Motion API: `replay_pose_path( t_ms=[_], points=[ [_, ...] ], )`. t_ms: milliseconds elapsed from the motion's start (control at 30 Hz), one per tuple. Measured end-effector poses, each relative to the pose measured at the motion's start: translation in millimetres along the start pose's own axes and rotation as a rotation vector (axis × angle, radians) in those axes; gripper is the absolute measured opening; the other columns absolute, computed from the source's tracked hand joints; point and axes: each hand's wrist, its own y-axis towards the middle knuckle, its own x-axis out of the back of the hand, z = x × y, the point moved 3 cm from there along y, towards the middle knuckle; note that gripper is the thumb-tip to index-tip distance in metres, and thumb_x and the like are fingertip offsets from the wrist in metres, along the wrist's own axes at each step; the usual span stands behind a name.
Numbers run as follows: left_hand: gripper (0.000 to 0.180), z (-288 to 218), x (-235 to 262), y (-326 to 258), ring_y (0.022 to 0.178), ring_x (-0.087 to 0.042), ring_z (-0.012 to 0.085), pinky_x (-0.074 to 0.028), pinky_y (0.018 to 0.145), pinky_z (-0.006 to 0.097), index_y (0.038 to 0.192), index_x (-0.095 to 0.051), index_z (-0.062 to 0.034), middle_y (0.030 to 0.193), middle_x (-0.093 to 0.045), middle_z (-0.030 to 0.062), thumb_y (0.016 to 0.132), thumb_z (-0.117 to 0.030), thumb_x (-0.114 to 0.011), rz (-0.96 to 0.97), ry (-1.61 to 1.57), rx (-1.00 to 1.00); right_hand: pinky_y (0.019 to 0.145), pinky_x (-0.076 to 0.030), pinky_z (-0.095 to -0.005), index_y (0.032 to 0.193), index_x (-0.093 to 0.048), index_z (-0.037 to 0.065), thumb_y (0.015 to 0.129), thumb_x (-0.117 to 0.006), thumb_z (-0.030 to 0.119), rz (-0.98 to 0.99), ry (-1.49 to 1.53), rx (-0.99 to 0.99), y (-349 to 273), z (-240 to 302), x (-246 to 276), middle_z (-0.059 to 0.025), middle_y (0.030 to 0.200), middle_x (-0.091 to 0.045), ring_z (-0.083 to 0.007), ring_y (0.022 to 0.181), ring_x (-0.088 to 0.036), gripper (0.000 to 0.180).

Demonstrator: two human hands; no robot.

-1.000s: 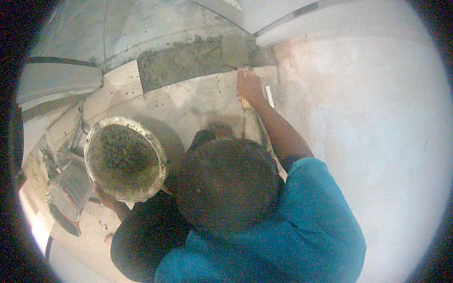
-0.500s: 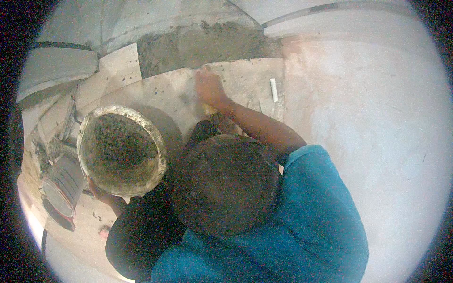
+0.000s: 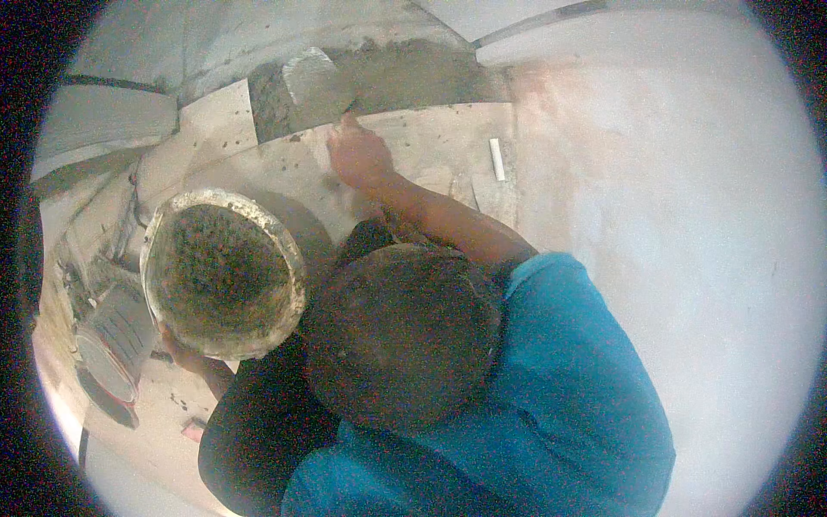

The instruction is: The person kneels on the floor and applies cement mortar to the floor using a trowel. They then place a ceramic tile onto the mortar and press it down to secure it in place.

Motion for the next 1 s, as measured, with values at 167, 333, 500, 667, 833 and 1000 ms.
replay_pose_path(
  t_ms=[167,333,500,667,833,1000],
  points=[
    [0.057,-4,-4,-4,0.123,-0.048,0.0276,-0.037,0.104,0.042,0.135,-0.047,0.0011,0.137,-0.048,0.0146,0.097,-0.041,-0.047,0.038,0.098,-0.017,0.074,-0.049,-0.0582,0.115,-0.047,-0.003,0.097,-0.045,0.033,0.003,-0.146,-0.079,-9,-47,39,-0.0312,0.086,-0.065,-0.0510,0.079,-0.063,0.041],
    [0.061,-9,-12,-13,0.123,-0.047,0.0292,-0.037,0.104,0.043,0.137,-0.045,0.0007,0.140,-0.046,0.0153,0.095,-0.043,-0.047,0.052,0.081,-0.005,0.078,-0.051,-0.0559,0.115,-0.051,-0.004,0.097,-0.044,0.031,-0.003,-0.192,-0.098,-17,-101,66,-0.0313,0.093,-0.063,-0.0491,0.085,-0.064,0.040],
    [0.063,-8,-22,-15,0.123,-0.047,0.0307,-0.040,0.102,0.046,0.138,-0.045,-0.0020,0.139,-0.046,0.0156,0.093,-0.045,-0.050,0.081,0.026,0.058,0.083,-0.051,-0.0530,0.110,-0.055,-0.007,0.100,-0.038,0.033,-0.042,-0.209,-0.284,-17,-156,72,-0.0290,0.103,-0.063,-0.0461,0.099,-0.062,0.044],
    [0.060,-8,-20,-15,0.118,-0.051,0.0303,-0.043,0.099,0.045,0.136,-0.046,-0.0028,0.133,-0.051,0.0149,0.092,-0.043,-0.052,0.011,-0.012,0.036,0.091,-0.047,-0.0495,0.123,-0.051,-0.008,0.091,-0.050,0.022,0.057,-0.337,-0.082,-9,-155,53,-0.0308,0.122,-0.058,-0.0442,0.119,-0.052,0.044],
    [0.060,-2,-14,-4,0.115,-0.053,0.0293,-0.044,0.099,0.042,0.134,-0.048,0.0009,0.129,-0.054,0.0150,0.093,-0.042,-0.053,0.085,0.006,0.023,0.071,-0.051,-0.0461,0.112,-0.053,-0.005,0.088,-0.055,0.013,0.046,-0.395,0.341,9,-75,-5,-0.0206,0.092,-0.062,-0.0330,0.091,-0.063,0.030],
    [0.048,-30,-15,-8,0.115,-0.055,0.0279,-0.045,0.097,0.039,0.130,-0.052,0.0057,0.129,-0.056,0.0172,0.097,-0.029,-0.050,0.204,0.318,-0.513,0.077,-0.052,-0.0456,0.098,-0.062,0.002,0.094,-0.053,0.021,-0.157,0.398,0.022,1,-50,13,-0.0216,0.102,-0.064,-0.0342,0.090,-0.065,0.021]
  ],
)
